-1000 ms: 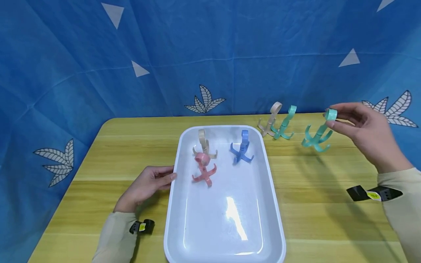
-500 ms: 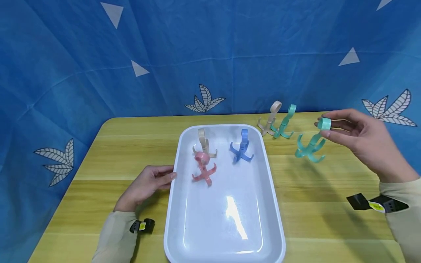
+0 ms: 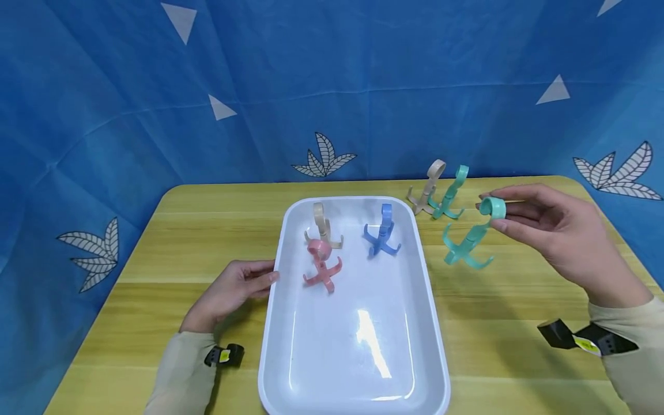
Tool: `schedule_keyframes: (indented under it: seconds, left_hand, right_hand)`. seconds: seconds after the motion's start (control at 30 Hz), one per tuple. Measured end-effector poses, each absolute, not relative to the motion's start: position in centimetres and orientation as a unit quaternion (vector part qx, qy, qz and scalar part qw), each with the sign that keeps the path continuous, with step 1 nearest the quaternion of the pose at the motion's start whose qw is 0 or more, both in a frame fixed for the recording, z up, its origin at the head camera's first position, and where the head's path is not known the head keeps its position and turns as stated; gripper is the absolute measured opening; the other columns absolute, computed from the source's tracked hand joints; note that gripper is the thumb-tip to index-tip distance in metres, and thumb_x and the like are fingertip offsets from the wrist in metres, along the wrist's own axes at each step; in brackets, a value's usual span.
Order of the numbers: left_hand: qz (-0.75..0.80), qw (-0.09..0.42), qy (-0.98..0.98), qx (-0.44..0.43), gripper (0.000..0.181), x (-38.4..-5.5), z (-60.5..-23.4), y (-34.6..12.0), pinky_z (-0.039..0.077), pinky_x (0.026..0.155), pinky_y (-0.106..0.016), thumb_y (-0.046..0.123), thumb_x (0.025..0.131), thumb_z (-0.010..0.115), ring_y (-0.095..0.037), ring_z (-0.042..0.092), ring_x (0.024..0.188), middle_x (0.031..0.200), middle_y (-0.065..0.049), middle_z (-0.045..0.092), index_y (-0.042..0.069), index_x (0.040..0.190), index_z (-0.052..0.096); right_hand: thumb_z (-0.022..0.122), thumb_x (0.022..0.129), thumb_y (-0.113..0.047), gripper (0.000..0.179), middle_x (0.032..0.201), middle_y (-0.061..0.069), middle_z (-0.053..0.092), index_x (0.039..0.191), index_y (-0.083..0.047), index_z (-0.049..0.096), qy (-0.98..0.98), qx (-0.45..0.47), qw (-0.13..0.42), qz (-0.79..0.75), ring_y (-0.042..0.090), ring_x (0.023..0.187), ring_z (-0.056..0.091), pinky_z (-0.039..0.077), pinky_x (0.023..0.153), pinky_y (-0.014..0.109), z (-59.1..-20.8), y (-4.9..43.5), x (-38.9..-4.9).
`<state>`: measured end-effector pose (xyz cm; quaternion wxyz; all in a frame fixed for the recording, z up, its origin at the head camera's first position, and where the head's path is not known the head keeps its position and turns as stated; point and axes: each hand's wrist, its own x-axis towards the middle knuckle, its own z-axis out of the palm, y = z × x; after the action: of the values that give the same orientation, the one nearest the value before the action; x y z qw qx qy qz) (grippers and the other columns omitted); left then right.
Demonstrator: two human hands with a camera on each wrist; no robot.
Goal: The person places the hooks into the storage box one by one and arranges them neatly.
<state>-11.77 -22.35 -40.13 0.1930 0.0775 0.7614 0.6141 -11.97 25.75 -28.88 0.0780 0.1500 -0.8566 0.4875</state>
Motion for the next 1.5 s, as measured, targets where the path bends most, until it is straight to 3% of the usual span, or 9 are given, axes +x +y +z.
schedule_keyframes:
  seconds: [0.37,1.0,1.5]
  left_hand:
    - [0.619,0.189,0.758,0.078,0.047,-11.7,-40.2,-22.4,0.056,0.085,-0.038,0.018,0.099,0.062,-0.031,0.063,0.110,0.131,-0.026,0.056,-0.010,0.135,0.052]
    - [0.616,0.184,0.761,0.091,0.047,-11.9,-40.2,-22.5,0.056,0.086,-0.038,0.019,0.099,0.063,-0.031,0.064,0.109,0.130,-0.025,0.057,-0.009,0.134,0.054]
    - [0.615,0.189,0.761,0.087,0.046,-11.9,-40.3,-22.4,0.056,0.086,-0.039,0.020,0.099,0.063,-0.030,0.064,0.109,0.131,-0.024,0.057,-0.008,0.135,0.054]
  right_hand:
    - [0.068,0.087,0.010,0.039,0.123,0.011,0.063,0.125,0.001,0.062,-0.828,0.231,0.046,0.509,0.017,0.102,0.066,0.055,0.083,0.022,-28.2,22.5,-10.6]
    - [0.070,0.085,0.013,0.038,0.119,0.012,0.063,0.120,-0.001,0.065,-0.788,0.311,0.024,0.531,0.021,0.107,0.063,0.054,0.089,0.028,-28.1,18.4,-10.5]
    - [0.071,0.089,0.001,0.032,0.119,0.003,0.063,0.119,-0.005,0.065,-0.793,0.281,-0.028,0.540,0.020,0.108,0.063,0.053,0.092,0.029,-30.3,16.4,-11.5]
